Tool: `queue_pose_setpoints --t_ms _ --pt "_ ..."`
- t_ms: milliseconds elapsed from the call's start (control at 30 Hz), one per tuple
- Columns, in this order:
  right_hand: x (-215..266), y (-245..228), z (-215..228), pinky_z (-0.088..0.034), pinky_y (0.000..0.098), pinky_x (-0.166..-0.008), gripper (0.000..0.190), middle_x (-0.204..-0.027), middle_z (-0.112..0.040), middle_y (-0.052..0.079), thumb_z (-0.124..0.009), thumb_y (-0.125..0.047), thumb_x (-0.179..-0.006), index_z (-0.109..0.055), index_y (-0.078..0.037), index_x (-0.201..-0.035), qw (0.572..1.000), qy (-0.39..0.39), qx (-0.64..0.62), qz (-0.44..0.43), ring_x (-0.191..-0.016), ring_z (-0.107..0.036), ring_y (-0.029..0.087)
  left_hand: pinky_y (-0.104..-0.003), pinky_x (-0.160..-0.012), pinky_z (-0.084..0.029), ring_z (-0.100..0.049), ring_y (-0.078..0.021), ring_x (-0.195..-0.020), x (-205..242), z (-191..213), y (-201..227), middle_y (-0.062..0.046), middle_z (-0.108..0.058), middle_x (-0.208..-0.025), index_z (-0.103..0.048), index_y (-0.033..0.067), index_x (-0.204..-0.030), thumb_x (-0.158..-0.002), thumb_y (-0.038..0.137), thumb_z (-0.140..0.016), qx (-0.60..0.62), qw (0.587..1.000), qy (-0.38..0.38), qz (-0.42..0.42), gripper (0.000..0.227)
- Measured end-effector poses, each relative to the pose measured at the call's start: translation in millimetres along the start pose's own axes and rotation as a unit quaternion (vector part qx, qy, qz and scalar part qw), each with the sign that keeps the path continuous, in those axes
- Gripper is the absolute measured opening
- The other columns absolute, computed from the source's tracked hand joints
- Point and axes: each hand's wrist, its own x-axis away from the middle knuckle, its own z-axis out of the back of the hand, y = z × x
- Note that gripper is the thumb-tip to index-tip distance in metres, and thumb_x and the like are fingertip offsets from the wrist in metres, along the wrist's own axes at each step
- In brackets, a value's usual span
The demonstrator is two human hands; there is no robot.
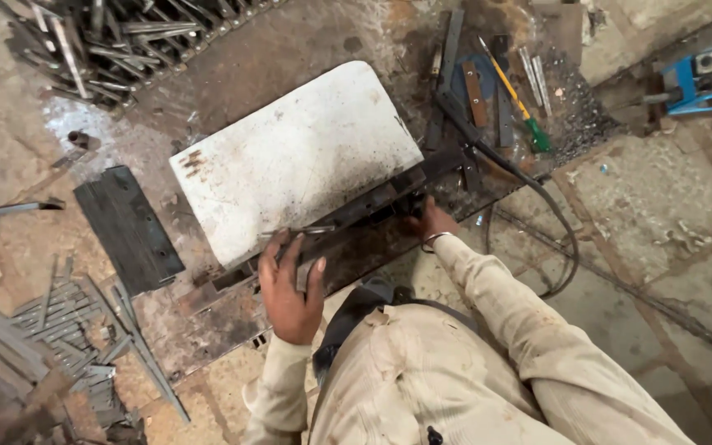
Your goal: Welding and assembling metal components in a workshop.
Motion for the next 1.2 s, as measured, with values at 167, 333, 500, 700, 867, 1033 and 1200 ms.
queue_pose_setpoints --t_ms 167,333,500,700,867,1033,1200 --pt "26 15 24 -0.055 0.0523 -0.079 0.065 -0.1 -0.076 0.018 -0.07 -0.059 -0.09 -0.057 -0.01 -0.13 0.994 0.059 -0.065 0.061 -0.092 -0.071 0.041 -0.052 -0.112 -0.045 -0.053 -0.0395 -0.136 0 -15 -15 -0.02 -0.057 -0.146 -0.067 0.0022 -0.132 -0.097 0.03 -0.068 -0.001 1.0 0.01 0.017 0.045" --pt "2 77 66 -0.055 0.053 -0.079 0.055 -0.098 -0.075 0.021 -0.071 -0.053 -0.092 -0.066 -0.008 -0.122 0.98 0.176 -0.092 0.0 -0.091 -0.07 0.043 -0.051 -0.111 -0.047 -0.054 -0.0401 -0.135 2 -16 -14 -0.022 -0.053 -0.146 -0.066 -0.0004 -0.134 -0.1 0.029 -0.067 0.009 0.999 0.031 0.038 0.045" --pt "-103 171 126 -0.056 0.0513 -0.082 0.046 -0.101 -0.075 0.021 -0.073 -0.044 -0.09 -0.07 -0.005 -0.114 0.946 0.282 -0.161 -0.02 -0.094 -0.071 0.043 -0.05 -0.109 -0.05 -0.056 -0.0386 -0.134 0 -22 25 -0.022 -0.052 -0.145 -0.064 -0.0028 -0.135 -0.102 0.021 -0.068 -0.048 0.994 0.077 0.065 0.04" --pt "-199 222 181 -0.056 0.0517 -0.088 0.043 -0.107 -0.074 0.022 -0.075 -0.044 -0.094 -0.071 -0.006 -0.113 0.96 0.268 -0.083 -0.005 -0.1 -0.07 0.043 -0.046 -0.109 -0.051 -0.055 -0.0385 -0.135 19 -61 86 -0.023 -0.052 -0.142 -0.064 -0.0035 -0.135 -0.101 0.012 -0.067 -0.02 0.986 0.123 0.111 0.037" --pt "-224 214 190 -0.055 0.0551 -0.077 0.066 -0.107 -0.068 0.024 -0.081 -0.046 -0.079 -0.061 -0.008 -0.129 0.976 0.216 0.031 -0.024 -0.095 -0.068 0.046 -0.047 -0.109 -0.046 -0.056 -0.0399 -0.128 40 -87 129 -0.022 -0.058 -0.136 -0.063 -0.0021 -0.131 -0.097 0.011 -0.068 -0.083 0.982 0.122 0.114 0.037" --pt "-231 224 179 -0.057 0.0558 -0.077 0.059 -0.108 -0.071 0.021 -0.076 -0.046 -0.09 -0.063 -0.007 -0.132 0.973 0.219 0.065 -0.013 -0.097 -0.071 0.045 -0.045 -0.108 -0.048 -0.058 -0.0387 -0.129 73 -108 145 -0.021 -0.058 -0.137 -0.062 -0.001 -0.132 -0.099 0.009 -0.067 -0.084 0.968 0.154 0.177 0.035" --pt "-199 224 203 -0.058 0.0535 -0.085 0.048 -0.111 -0.074 0.021 -0.073 -0.049 -0.093 -0.075 -0.006 -0.114 0.985 0.125 0.1 -0.06 -0.102 -0.071 0.041 -0.045 -0.107 -0.048 -0.058 -0.0383 -0.128 82 -125 155 -0.021 -0.059 -0.136 -0.063 -0.0008 -0.132 -0.098 0.009 -0.068 -0.064 0.966 0.166 0.186 0.036"
